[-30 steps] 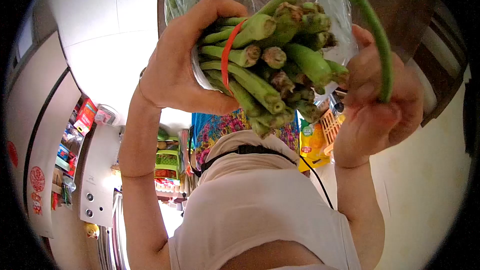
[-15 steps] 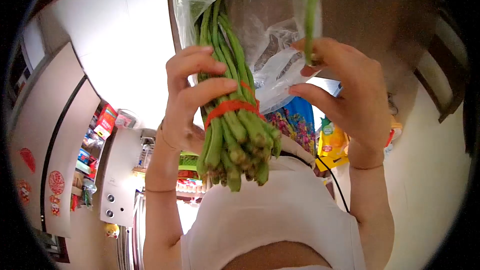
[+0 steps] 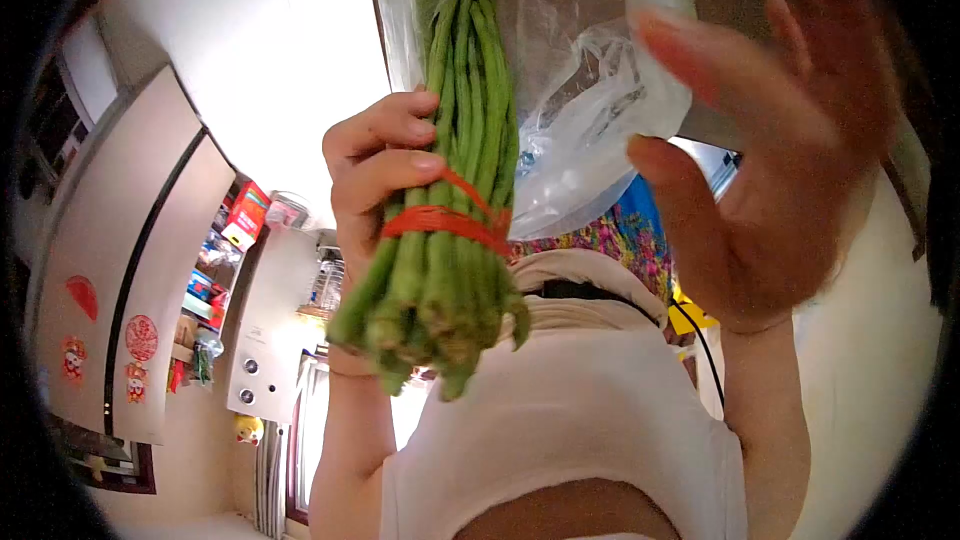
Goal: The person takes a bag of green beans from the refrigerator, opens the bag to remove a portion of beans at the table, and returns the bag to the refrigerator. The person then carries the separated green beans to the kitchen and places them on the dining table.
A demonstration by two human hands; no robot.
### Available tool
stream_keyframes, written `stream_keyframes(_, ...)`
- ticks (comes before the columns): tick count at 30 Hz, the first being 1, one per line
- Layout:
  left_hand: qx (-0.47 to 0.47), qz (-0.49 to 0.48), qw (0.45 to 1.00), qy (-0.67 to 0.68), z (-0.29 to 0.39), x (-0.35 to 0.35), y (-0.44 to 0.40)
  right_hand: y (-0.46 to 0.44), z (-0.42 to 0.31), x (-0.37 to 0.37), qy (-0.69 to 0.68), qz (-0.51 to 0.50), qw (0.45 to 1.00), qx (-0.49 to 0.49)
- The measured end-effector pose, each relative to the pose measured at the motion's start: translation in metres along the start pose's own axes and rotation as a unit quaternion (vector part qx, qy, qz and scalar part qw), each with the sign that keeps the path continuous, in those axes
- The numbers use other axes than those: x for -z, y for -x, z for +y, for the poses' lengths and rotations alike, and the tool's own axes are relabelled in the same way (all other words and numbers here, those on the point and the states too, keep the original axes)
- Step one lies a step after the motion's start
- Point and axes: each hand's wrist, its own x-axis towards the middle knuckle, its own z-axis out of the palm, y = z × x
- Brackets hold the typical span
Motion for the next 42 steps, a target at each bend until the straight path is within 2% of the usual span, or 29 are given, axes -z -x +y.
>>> stream_keyframes(1, -0.002, 0.013, 1.000, 0.013, -0.002, 0.002, -0.002, -0.004, -0.005, -0.002, 0.031, -0.018, 0.999, 0.004)
stream_keyframes(7, -0.029, 0.043, 0.992, 0.112, -0.013, 0.022, -0.019, 0.004, -0.011, -0.040, -0.175, 0.033, 0.984, 0.030)
stream_keyframes(10, -0.044, -0.007, 0.972, 0.231, -0.021, 0.035, -0.025, -0.003, -0.017, -0.060, -0.289, 0.071, 0.955, 0.017)
stream_keyframes(16, 0.010, 0.058, 0.982, 0.179, -0.011, 0.038, -0.014, -0.025, -0.032, -0.080, -0.325, 0.060, 0.944, 0.013)
stream_keyframes(17, 0.021, 0.072, 0.976, 0.204, -0.011, 0.036, -0.014, -0.026, -0.033, -0.083, -0.339, 0.050, 0.939, 0.004)
stream_keyframes(21, 0.024, 0.086, 0.976, 0.199, -0.006, 0.026, -0.014, -0.028, -0.036, -0.088, -0.389, 0.104, 0.915, 0.011)
stream_keyframes(24, 0.019, 0.064, 0.977, 0.204, -0.011, 0.034, -0.011, -0.031, -0.038, -0.094, -0.529, 0.092, 0.839, -0.087)
stream_keyframes(25, 0.016, 0.054, 0.979, 0.197, -0.008, 0.034, -0.010, -0.030, -0.037, -0.092, -0.531, 0.081, 0.838, -0.091)
stream_keyframes(27, 0.062, 0.044, 0.954, 0.288, -0.010, 0.035, -0.012, -0.024, -0.030, -0.090, -0.536, 0.061, 0.836, -0.100)
stream_keyframes(30, 0.033, 0.001, 0.968, 0.250, -0.015, 0.038, -0.023, -0.010, -0.027, -0.093, -0.330, 0.114, 0.937, 0.016)
stream_keyframes(34, 0.074, 0.034, 0.966, 0.247, -0.007, 0.026, -0.020, -0.003, -0.027, -0.100, -0.312, 0.192, 0.930, 0.031)
stream_keyframes(36, 0.014, -0.027, 0.962, 0.271, -0.015, 0.030, -0.029, -0.005, -0.031, -0.099, -0.300, 0.204, 0.931, 0.036)
stream_keyframes(39, -0.027, -0.060, 0.953, 0.297, -0.006, 0.025, -0.036, -0.007, -0.032, -0.100, -0.312, 0.219, 0.924, 0.042)
stream_keyframes(40, 0.001, -0.023, 0.965, 0.260, -0.003, 0.020, -0.034, -0.007, -0.031, -0.099, -0.308, 0.222, 0.924, 0.046)
stream_keyframes(42, 0.014, -0.008, 0.974, 0.227, -0.005, 0.020, -0.033, -0.007, -0.030, -0.099, -0.300, 0.227, 0.925, 0.052)
